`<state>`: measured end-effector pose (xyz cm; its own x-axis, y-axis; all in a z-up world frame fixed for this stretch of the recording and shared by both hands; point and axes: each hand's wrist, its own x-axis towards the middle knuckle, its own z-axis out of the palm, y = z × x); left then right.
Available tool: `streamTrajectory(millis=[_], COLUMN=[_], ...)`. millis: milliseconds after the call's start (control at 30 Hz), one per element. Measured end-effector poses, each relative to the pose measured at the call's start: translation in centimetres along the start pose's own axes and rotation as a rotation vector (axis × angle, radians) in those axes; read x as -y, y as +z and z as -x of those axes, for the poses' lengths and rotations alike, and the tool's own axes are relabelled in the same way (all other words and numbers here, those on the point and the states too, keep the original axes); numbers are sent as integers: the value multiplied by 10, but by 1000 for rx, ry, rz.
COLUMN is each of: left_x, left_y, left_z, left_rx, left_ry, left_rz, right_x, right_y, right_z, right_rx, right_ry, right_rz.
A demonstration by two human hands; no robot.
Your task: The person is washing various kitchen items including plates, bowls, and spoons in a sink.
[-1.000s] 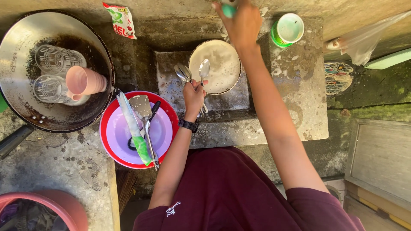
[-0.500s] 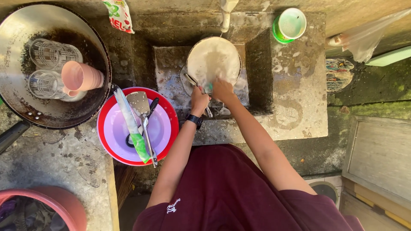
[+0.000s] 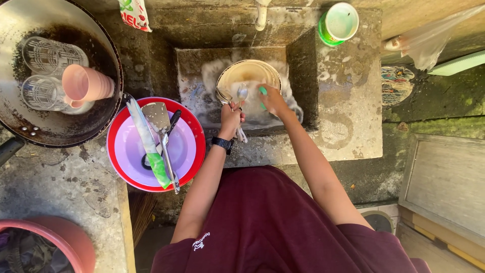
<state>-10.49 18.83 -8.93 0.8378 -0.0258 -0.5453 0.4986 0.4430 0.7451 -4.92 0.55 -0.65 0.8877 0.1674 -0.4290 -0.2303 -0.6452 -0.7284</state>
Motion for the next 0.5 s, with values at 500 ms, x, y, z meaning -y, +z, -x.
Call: streamTrajectory(millis=[500], left_x=[-89], left_y=[62], left_z=[81], left_rx=[-33], left_ry=[624], left_rz=[-735], right_x=[84], right_y=[1], right_z=[-30], right_rx=[-616], right_ry=[-235], right_rz=[335])
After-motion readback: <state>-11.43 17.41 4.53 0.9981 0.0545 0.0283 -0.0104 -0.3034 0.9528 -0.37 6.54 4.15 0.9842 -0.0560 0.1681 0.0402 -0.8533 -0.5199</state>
